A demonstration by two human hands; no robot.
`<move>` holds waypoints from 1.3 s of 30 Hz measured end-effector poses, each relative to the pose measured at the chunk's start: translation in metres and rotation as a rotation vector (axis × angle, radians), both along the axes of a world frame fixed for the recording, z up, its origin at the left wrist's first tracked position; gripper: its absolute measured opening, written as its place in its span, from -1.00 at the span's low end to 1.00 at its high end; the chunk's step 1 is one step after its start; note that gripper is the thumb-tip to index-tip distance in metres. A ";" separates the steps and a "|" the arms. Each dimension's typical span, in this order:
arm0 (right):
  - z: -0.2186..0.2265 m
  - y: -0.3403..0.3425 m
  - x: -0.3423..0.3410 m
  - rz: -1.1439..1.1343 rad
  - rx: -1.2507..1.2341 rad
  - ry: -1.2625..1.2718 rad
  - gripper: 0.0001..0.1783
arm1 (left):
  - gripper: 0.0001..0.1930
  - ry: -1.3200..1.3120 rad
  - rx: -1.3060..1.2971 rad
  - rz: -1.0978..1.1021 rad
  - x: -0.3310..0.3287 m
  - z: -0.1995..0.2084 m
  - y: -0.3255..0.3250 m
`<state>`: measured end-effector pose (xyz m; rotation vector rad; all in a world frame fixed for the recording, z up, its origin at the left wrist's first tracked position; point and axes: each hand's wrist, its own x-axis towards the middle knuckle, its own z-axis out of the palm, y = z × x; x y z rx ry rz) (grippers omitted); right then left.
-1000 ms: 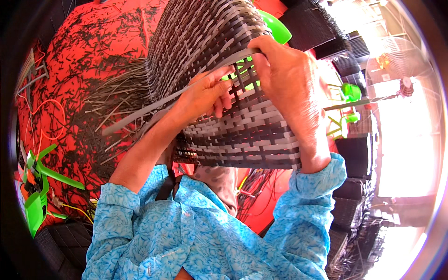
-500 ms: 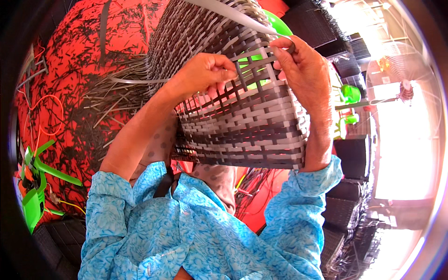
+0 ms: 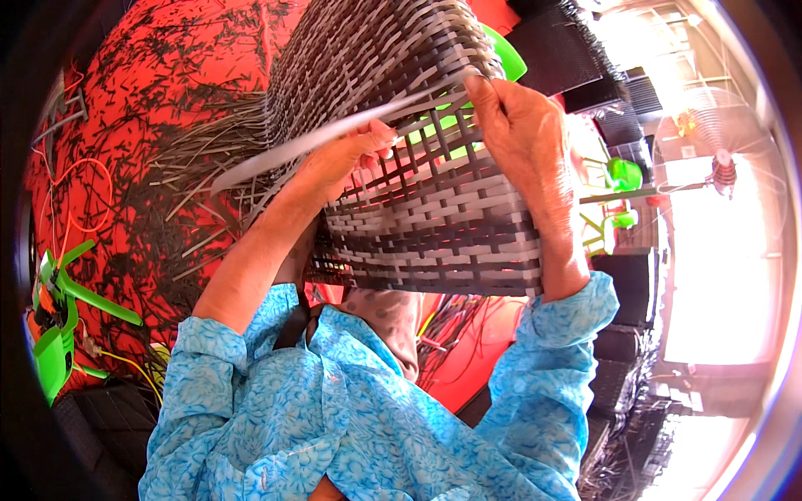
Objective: The person weaves a wicker chair by threading plastic strips through the frame and tucking the loose ends into the woven structure by hand.
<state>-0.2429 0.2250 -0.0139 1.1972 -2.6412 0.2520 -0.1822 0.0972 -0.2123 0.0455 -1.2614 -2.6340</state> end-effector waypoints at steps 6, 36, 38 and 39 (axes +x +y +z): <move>0.002 -0.015 -0.006 0.120 -0.422 -1.170 -0.50 | -0.84 -0.033 -0.062 0.134 0.005 -0.005 0.005; -0.044 -0.023 -0.024 0.538 0.478 0.360 -0.88 | -0.49 -0.097 -0.175 -0.272 0.006 -0.001 0.006; -0.051 -0.021 -0.028 0.585 0.435 0.444 -0.88 | -0.48 -0.108 -0.167 -0.311 0.000 0.002 0.008; -0.054 -0.019 -0.030 0.603 0.423 0.479 -0.89 | -0.49 -0.121 -0.161 -0.324 -0.003 0.003 0.009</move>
